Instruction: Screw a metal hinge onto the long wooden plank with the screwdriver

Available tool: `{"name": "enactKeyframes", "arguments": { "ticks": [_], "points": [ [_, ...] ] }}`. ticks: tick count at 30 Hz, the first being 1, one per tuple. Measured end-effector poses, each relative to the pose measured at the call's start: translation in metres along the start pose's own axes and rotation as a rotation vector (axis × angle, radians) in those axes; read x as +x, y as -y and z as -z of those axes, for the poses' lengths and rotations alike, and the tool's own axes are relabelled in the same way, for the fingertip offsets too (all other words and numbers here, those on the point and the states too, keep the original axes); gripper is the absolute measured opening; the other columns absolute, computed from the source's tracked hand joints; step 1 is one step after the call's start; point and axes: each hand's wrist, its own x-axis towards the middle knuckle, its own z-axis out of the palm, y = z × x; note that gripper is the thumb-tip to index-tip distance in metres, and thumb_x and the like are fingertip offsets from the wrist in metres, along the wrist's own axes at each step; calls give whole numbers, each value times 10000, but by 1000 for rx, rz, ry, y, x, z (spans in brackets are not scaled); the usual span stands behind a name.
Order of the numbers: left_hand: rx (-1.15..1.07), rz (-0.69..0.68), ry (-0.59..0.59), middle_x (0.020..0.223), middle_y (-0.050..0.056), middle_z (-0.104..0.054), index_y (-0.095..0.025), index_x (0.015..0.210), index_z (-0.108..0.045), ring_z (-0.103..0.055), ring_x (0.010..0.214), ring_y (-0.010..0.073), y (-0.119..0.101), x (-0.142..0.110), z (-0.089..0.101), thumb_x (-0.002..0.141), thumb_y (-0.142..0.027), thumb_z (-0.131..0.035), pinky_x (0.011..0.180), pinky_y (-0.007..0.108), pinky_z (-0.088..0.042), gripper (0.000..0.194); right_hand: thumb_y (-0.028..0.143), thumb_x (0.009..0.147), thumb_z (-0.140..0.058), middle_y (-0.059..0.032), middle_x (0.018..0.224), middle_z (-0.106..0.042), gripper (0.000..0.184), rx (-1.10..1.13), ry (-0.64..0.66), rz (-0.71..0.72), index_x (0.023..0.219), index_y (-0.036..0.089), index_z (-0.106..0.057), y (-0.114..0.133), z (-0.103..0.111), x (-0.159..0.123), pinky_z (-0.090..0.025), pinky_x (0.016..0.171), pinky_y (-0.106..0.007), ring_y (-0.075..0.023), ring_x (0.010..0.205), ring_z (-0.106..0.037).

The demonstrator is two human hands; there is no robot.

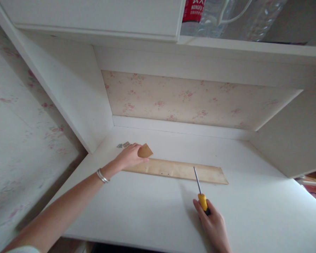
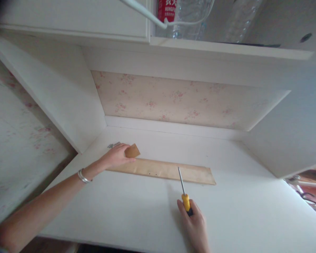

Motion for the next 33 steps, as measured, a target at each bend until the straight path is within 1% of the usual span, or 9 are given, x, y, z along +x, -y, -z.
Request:
{"name": "enactKeyframes", "arguments": {
  "ticks": [4,6,10,13,19,23,27,31,33],
  "points": [
    [-142,-61,-9,1197,100,-569,-178,1202,-524,-513,1108,276,-51,-63,-25,715,-596,-627,950,365,-405,650,634,789,-496,10,612,-497,436,-4,-27,20,788,205,-575,5,0,-3,-375,549,-266,-186,596,-483],
    [-164,-60,-40,1194,100,-571,-190,1187,-539,-509,1111,279,-72,-88,-40,728,-572,-628,962,384,-403,604,640,793,-488,8,642,-525,451,3,-34,-6,872,208,-592,7,2,-4,-381,564,-270,-196,622,-504],
    [-117,-11,-128,1162,115,-579,-195,1154,-568,-520,1073,301,-99,-115,-68,758,-504,-624,926,423,-422,505,703,765,-458,2,610,-526,552,-36,-78,-167,972,208,-584,0,19,-1,-380,547,-295,-226,616,-524],
    [-37,18,-183,1209,134,-549,-183,1142,-579,-516,1052,316,-110,-123,-81,799,-471,-582,894,459,-421,448,716,753,-430,-61,741,-600,594,-162,-131,-238,1001,194,-571,-15,39,4,-414,626,-341,-277,737,-568],
    [78,33,-182,1237,146,-528,-169,1095,-614,-515,1021,322,-122,-126,-99,869,-414,-498,853,489,-420,353,660,828,-288,-160,1008,-581,616,-421,-220,-276,1076,159,-548,-43,78,8,-430,745,-407,-339,912,-559],
    [50,-6,-147,1259,139,-517,-151,1159,-587,-514,1036,303,-122,-128,-108,901,-387,-454,864,460,-439,374,623,857,-232,-192,1131,-523,644,-559,-241,-342,1155,132,-523,-50,94,11,-439,762,-434,-362,943,-558],
    [20,-27,-148,1286,113,-486,-177,1194,-552,-492,1087,281,-118,-134,-103,854,-334,-552,906,410,-438,375,585,876,-202,-210,1134,-515,649,-626,-249,-381,1183,109,-520,-54,106,19,-446,760,-447,-363,923,-569],
    [43,25,-143,1117,92,-550,-184,1104,-574,-530,990,261,-113,-141,-95,812,-332,-629,871,402,-452,332,547,887,-211,-188,1116,-527,610,-669,-254,-406,1181,118,-531,-59,111,29,-446,761,-421,-338,912,-578],
    [49,21,-129,1090,86,-556,-172,1097,-570,-538,967,249,-113,-142,-95,810,-325,-641,855,390,-463,332,534,890,-217,-169,1121,-528,587,-692,-226,-409,1175,135,-539,-61,111,35,-441,769,-407,-325,912,-578]
  ]
}}
